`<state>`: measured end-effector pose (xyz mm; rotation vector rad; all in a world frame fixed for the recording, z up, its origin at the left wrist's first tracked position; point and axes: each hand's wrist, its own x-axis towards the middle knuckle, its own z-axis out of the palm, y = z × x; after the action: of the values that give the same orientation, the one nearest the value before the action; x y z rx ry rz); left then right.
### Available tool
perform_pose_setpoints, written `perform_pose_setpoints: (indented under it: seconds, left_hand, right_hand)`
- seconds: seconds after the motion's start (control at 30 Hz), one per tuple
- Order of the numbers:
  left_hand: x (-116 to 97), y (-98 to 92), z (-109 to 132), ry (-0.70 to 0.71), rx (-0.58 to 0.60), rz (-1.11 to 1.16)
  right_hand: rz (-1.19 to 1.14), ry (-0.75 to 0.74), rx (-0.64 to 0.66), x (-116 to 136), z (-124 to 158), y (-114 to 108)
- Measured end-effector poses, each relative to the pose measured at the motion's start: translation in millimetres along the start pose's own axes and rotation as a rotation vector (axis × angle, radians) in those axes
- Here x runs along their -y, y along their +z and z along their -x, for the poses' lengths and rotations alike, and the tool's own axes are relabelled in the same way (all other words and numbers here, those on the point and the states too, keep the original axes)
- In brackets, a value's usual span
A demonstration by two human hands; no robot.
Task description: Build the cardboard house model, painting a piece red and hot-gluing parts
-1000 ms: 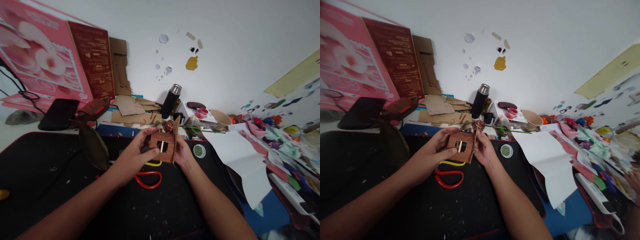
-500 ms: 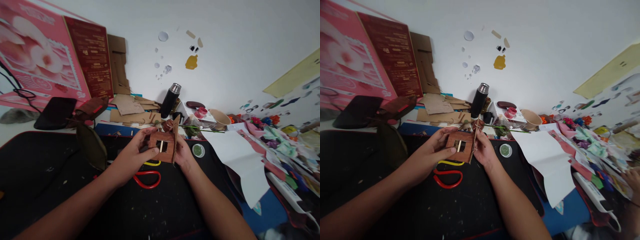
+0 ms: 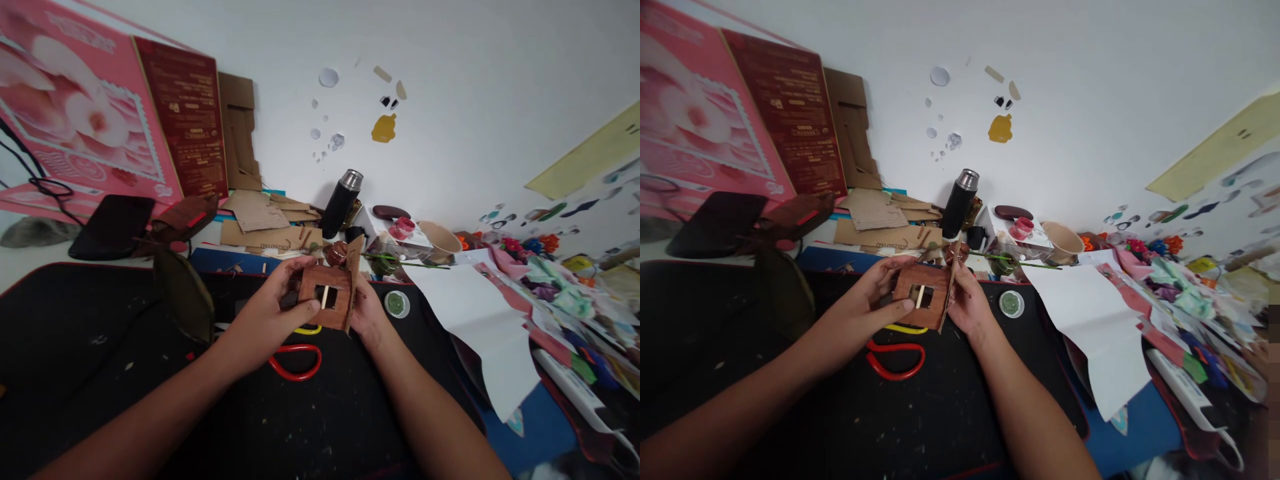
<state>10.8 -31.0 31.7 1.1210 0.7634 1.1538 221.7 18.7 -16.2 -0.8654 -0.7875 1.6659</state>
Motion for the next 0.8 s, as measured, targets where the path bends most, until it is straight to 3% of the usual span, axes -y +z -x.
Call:
perform_pose_setpoints:
  seconds: [0.8]
  left_hand:
    - [2.9, 4.3, 2.3, 0.019, -0.040, -0.026]
  right_hand:
    - [-0.069, 0.012, -0.006, 3.3, 1.3, 6.0]
